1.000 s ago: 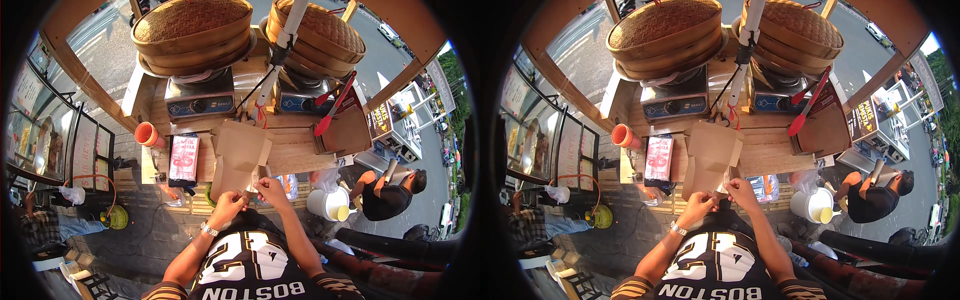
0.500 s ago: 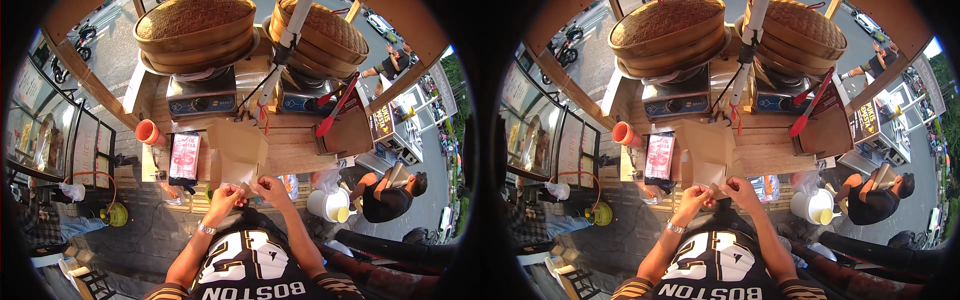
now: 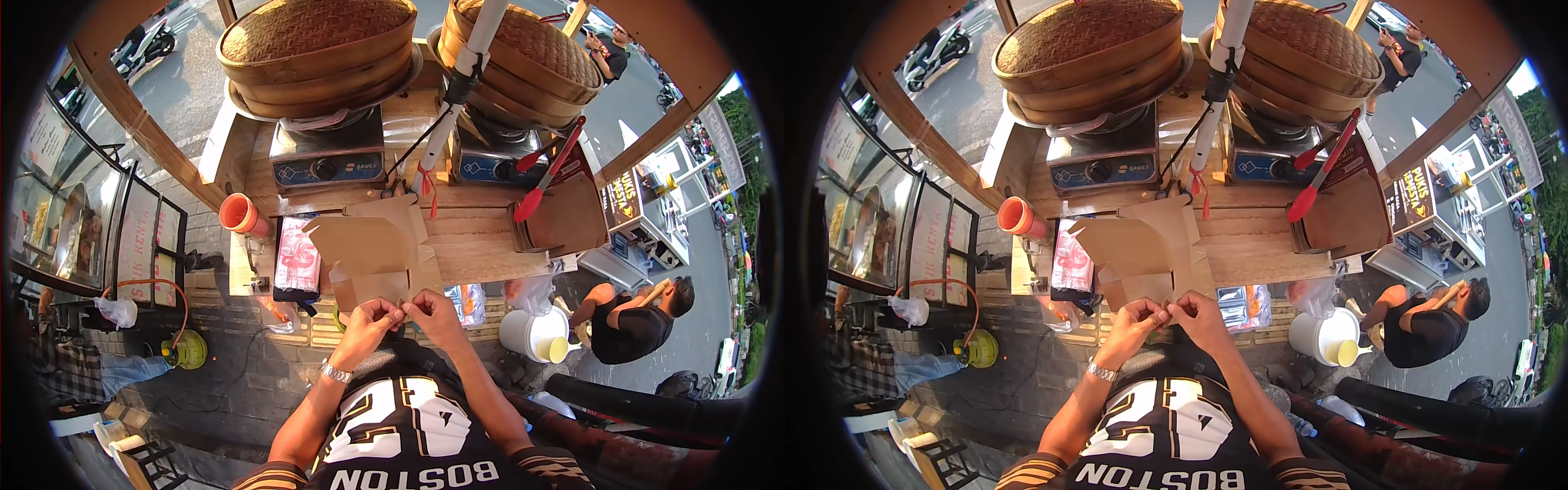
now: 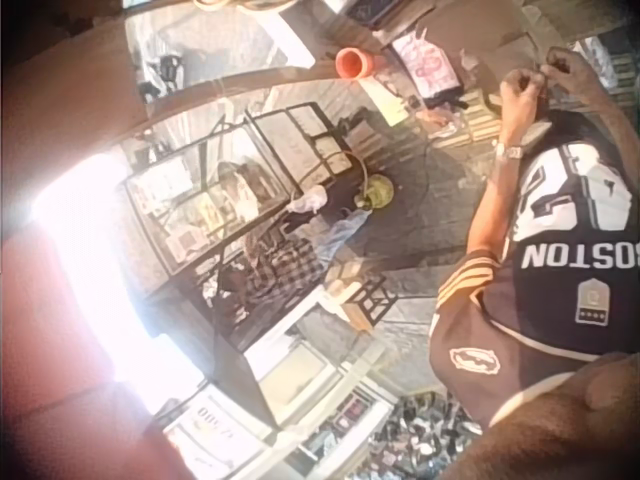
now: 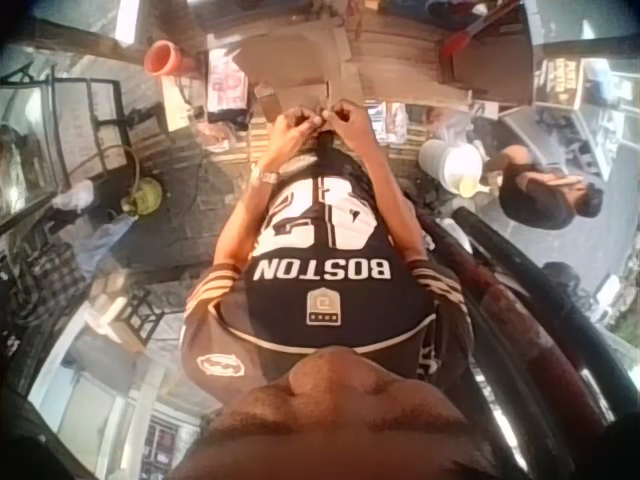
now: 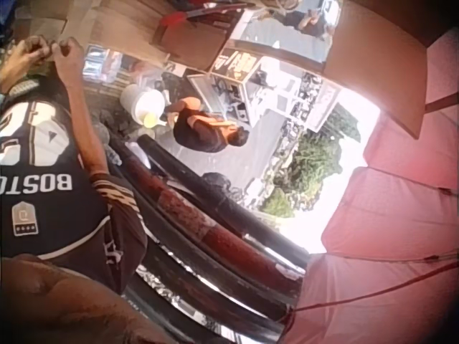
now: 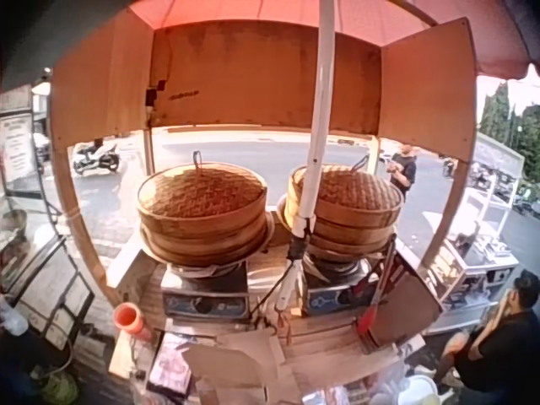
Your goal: The person assembles a paper food box by folding the cardboard along creases and tucking in the tabs by hand.
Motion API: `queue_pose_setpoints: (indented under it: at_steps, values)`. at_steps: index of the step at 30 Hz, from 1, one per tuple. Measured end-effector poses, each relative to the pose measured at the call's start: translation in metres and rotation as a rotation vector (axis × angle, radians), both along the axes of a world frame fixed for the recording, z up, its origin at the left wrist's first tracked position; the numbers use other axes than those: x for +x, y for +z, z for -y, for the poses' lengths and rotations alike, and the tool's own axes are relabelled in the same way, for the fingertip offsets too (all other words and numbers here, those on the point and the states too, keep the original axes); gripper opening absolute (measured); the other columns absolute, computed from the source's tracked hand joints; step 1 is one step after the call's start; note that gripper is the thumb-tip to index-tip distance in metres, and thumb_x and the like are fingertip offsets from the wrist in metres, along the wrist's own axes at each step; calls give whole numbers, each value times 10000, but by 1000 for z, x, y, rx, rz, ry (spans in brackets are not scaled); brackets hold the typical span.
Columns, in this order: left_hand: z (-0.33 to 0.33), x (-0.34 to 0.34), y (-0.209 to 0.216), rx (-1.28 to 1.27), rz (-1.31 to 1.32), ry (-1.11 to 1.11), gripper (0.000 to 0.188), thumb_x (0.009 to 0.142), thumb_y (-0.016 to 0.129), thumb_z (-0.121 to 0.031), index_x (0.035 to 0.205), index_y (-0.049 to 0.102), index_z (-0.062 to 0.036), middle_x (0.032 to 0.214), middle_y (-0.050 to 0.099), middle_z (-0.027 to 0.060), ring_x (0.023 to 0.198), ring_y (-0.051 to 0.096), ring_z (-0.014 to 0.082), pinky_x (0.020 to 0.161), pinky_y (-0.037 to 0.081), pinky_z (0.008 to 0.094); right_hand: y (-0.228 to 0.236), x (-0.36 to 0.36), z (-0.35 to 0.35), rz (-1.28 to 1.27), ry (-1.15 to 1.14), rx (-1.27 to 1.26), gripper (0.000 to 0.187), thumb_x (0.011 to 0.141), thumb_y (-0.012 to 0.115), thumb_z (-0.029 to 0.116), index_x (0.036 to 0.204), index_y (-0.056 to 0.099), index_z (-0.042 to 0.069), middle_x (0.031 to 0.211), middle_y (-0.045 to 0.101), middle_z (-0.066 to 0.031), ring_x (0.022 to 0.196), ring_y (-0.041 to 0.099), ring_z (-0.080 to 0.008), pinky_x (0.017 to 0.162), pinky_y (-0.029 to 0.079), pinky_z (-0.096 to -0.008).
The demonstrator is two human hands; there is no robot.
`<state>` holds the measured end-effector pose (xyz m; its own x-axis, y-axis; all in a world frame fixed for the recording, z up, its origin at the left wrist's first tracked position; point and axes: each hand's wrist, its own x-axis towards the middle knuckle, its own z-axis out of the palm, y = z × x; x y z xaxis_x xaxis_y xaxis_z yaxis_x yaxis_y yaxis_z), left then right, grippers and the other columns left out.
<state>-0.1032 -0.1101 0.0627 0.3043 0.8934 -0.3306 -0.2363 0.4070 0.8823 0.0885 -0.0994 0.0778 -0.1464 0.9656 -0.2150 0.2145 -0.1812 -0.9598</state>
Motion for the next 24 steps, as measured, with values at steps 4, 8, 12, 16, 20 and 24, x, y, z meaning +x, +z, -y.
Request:
queue_pose_setpoints:
  at_steps: [4,8,12,16,20,24]
  values:
    - [0,-3,4,-130,208,75,182,1027,687,-116,1102,674,49,1021,724,80,937,700,133,890,590,260,4,6,-2,-93,6,-50,250,974,777,209,869,648,22,699,586,31,637,485,-33,562,385,-226]
    - [-1,-4,1,-192,288,53,223,1022,686,-90,1184,647,58,1112,711,118,985,711,176,941,609,306,3,8,1,-263,-29,-143,287,961,800,253,859,652,30,678,565,40,625,467,-32,551,365,-222]
    - [-4,-5,-5,-200,238,20,200,1018,691,-89,1155,662,53,1071,713,95,972,708,159,924,603,282,2,5,2,-74,59,-54,284,955,805,252,847,663,31,670,564,37,617,478,-38,553,372,-220]
    - [-10,-4,-9,-201,140,-53,151,1030,674,-93,1117,665,30,1053,706,71,940,704,131,904,598,265,9,3,0,44,71,-33,299,945,812,255,854,664,12,678,597,6,637,535,-59,576,430,-251]
    - [-16,1,-13,-238,134,-99,110,1061,617,-87,1105,650,9,1069,699,64,928,704,125,891,597,268,15,-3,2,165,53,132,254,916,818,190,916,657,-6,752,650,-73,654,614,-160,614,501,-316]
    - [-20,13,-4,-159,18,-31,132,1075,555,-74,1103,644,19,1046,706,83,921,712,150,860,586,254,8,-5,1,358,-59,166,185,860,788,66,937,631,6,839,677,-156,691,672,-297,636,539,-385]
